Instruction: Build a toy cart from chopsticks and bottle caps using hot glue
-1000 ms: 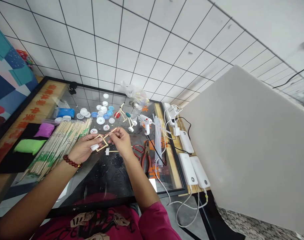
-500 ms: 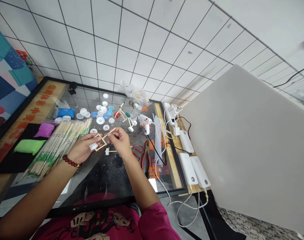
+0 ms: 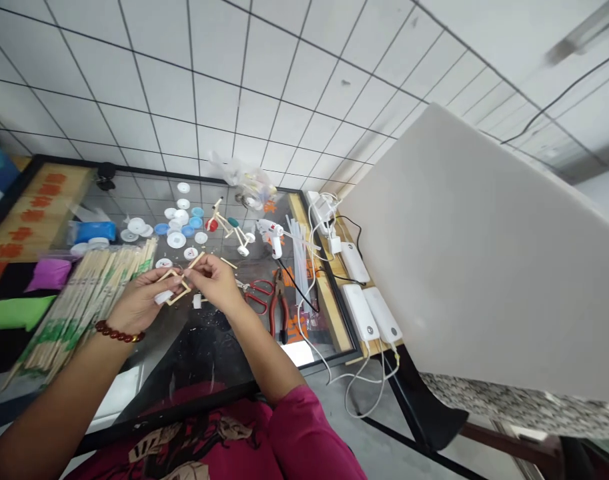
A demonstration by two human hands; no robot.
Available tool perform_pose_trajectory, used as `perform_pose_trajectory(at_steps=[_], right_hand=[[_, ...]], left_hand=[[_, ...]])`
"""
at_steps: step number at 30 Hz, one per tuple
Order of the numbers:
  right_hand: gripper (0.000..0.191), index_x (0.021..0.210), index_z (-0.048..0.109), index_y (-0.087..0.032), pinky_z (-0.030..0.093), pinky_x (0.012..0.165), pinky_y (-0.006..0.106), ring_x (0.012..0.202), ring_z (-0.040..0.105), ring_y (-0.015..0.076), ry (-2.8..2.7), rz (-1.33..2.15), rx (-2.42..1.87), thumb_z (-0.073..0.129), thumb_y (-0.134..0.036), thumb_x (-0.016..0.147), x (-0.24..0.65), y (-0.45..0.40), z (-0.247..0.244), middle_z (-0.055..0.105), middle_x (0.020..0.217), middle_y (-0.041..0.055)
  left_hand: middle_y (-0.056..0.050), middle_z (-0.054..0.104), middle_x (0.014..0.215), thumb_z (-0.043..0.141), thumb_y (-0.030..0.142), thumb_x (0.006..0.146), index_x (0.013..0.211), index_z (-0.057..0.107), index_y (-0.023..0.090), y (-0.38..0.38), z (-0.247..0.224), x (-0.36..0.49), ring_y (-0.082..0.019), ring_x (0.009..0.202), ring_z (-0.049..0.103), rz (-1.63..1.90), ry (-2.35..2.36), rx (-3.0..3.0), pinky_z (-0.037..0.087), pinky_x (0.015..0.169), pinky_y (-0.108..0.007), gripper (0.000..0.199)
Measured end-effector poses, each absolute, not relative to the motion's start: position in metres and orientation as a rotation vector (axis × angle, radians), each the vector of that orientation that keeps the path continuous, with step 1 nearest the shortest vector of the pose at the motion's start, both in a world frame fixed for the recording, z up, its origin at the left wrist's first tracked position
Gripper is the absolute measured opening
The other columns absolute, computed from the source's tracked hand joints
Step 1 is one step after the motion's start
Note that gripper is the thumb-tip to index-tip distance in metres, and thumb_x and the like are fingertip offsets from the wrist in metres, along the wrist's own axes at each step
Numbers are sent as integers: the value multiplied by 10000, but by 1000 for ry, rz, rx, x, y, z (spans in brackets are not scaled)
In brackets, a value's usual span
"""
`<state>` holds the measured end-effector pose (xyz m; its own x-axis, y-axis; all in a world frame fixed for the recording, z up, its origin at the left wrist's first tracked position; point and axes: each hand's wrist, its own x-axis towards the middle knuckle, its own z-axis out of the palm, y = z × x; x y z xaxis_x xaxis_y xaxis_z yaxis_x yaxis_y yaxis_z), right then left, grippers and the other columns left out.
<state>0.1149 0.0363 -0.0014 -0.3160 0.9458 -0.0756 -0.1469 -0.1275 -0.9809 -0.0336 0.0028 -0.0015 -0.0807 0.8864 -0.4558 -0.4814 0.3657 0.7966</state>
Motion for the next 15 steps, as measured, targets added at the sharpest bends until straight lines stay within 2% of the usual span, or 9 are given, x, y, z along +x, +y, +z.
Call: perform_pose_trajectory(at_steps=[3, 6, 10, 13, 15], right_hand=[[273, 826, 571, -225, 493, 598, 262, 589, 587, 130, -1326, 1445, -1065, 704, -456, 767, 130, 41, -4, 672, 763, -10], [104, 865, 621, -224, 467, 640, 260, 637, 598, 148, -1606, 1099, -1391, 617, -318, 822, 156, 48, -3, 677, 739, -5], [161, 924, 730, -247, 413, 666, 275, 738, 643, 200, -2146, 678, -1781, 597, -249, 833, 181, 57, 4, 723, 764, 29], [215, 959, 755, -263, 389, 649, 279, 788, 664, 221, -2314, 567, -1846, 568, -262, 852, 183, 61, 7, 752, 834, 52], [229, 963, 757, -262, 378, 640, 281, 804, 668, 229, -2375, 516, -1857, 557, -254, 852, 180, 62, 6, 759, 864, 64]], left_hand=[[-2, 684, 723, 902, 202, 551, 785, 753, 144, 4, -2, -33, -101, 597, 587, 1234, 1198, 460, 497, 562, -213, 283], [-5, 695, 750, 900, 279, 586, 794, 757, 152, 5, -5, -33, -96, 613, 584, 1301, 1255, 479, 496, 567, -199, 282], [-34, 736, 854, 916, 350, 571, 843, 779, 160, 6, -10, -35, -122, 699, 607, 1273, 1329, 557, 516, 655, -221, 359], [-58, 759, 946, 906, 400, 582, 905, 796, 168, 5, -16, -37, -160, 811, 636, 1203, 1359, 658, 522, 791, -251, 413], [-70, 770, 958, 867, 442, 641, 938, 800, 176, 3, -18, -38, -201, 884, 656, 1141, 1379, 722, 514, 883, -300, 404]])
